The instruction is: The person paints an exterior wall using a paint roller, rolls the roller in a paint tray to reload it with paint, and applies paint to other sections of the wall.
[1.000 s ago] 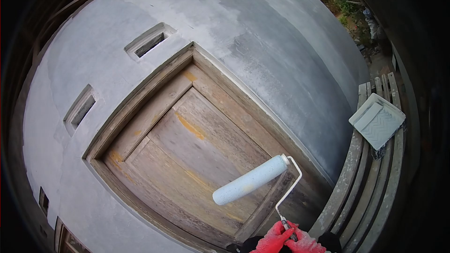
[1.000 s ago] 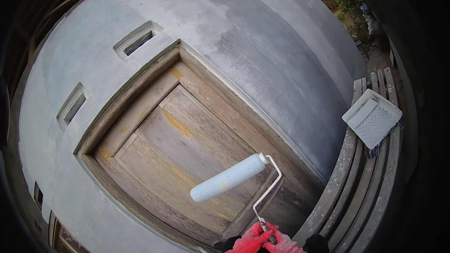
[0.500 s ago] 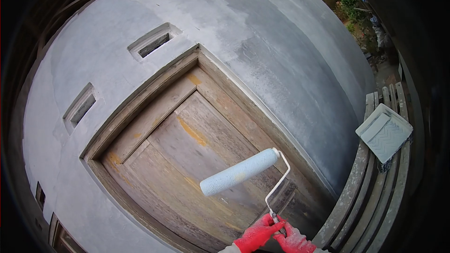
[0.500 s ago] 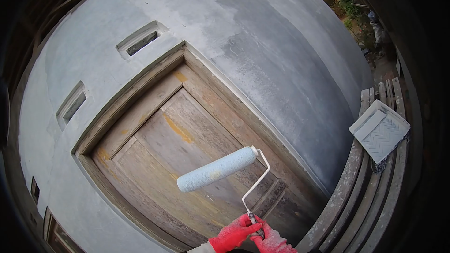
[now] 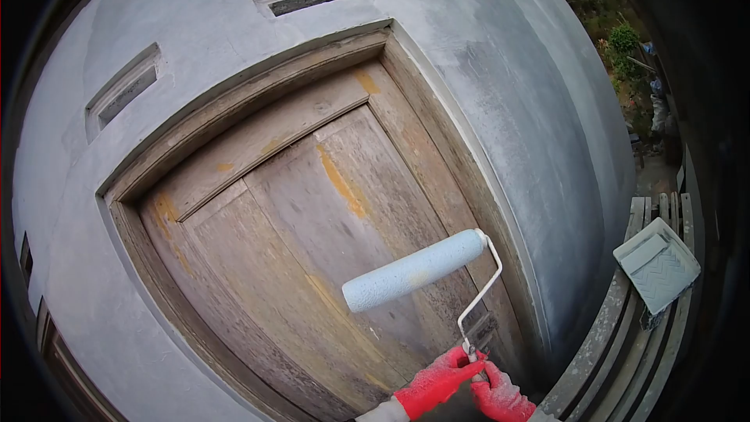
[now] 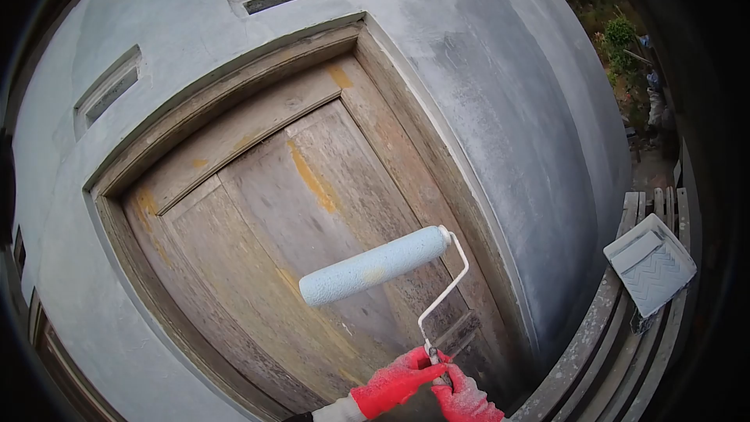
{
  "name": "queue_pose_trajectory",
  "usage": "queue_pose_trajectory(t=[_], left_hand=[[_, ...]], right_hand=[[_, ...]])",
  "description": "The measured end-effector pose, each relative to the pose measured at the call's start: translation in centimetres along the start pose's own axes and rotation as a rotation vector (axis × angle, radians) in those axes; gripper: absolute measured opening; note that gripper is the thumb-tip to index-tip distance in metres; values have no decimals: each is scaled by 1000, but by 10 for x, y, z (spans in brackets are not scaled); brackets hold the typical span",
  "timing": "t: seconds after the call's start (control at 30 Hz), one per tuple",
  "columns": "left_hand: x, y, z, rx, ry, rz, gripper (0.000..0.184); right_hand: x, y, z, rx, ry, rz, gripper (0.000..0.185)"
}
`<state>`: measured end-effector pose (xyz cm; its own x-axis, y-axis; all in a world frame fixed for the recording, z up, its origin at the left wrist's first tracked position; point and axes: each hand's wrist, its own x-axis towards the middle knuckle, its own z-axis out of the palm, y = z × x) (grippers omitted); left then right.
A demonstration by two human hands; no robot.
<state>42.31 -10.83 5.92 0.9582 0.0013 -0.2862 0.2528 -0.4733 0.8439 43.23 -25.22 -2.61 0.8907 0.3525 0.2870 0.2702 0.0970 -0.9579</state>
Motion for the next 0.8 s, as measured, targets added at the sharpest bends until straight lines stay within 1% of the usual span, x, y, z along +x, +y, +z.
queue_pose_trajectory(t=[0.03,0.07,0.1,0.13,0.17,0.23,0.27,0.3,0.37,0.4,0.47,0.57,0.7,0.77,0.8], left_hand=[[4,8,-8,2,25,32,37],[10,15,-16,-6,20,48,37],[16,22,-23,-58,17,108,36],[22,29,-30,-111,13,167,35],[26,36,-34,-119,4,177,35],[32,51,-40,-145,42,267,33],[39,56,-44,-124,40,264,33],[43,61,-47,-128,33,277,33],[46,71,-52,-206,16,424,34],[57,69,-54,-209,10,435,34],[82,65,-59,-321,-24,587,34],[97,72,-70,-299,-51,657,35],[107,111,-85,-375,-46,671,39],[107,150,-100,-347,-15,575,44],[114,169,-107,-352,-18,579,44]], right_hand=[[13,4,2,-17,3,-5,49],[33,12,4,111,-81,40,42],[51,19,6,241,-163,86,38],[67,21,8,306,-143,56,28],[76,11,7,292,-136,55,28],[94,-13,3,430,-158,83,18],[104,-13,2,389,-185,37,22],[110,-16,-1,378,-177,31,22],[123,-29,-8,439,-200,-12,20],[127,-40,-10,461,-206,-6,20],[139,-47,-11,440,-177,-19,20],[161,-54,-16,422,-155,-51,22],[199,-86,-22,414,-140,-99,26],[226,-113,-27,412,-129,-111,28],[241,-129,-30,401,-104,-154,27]])
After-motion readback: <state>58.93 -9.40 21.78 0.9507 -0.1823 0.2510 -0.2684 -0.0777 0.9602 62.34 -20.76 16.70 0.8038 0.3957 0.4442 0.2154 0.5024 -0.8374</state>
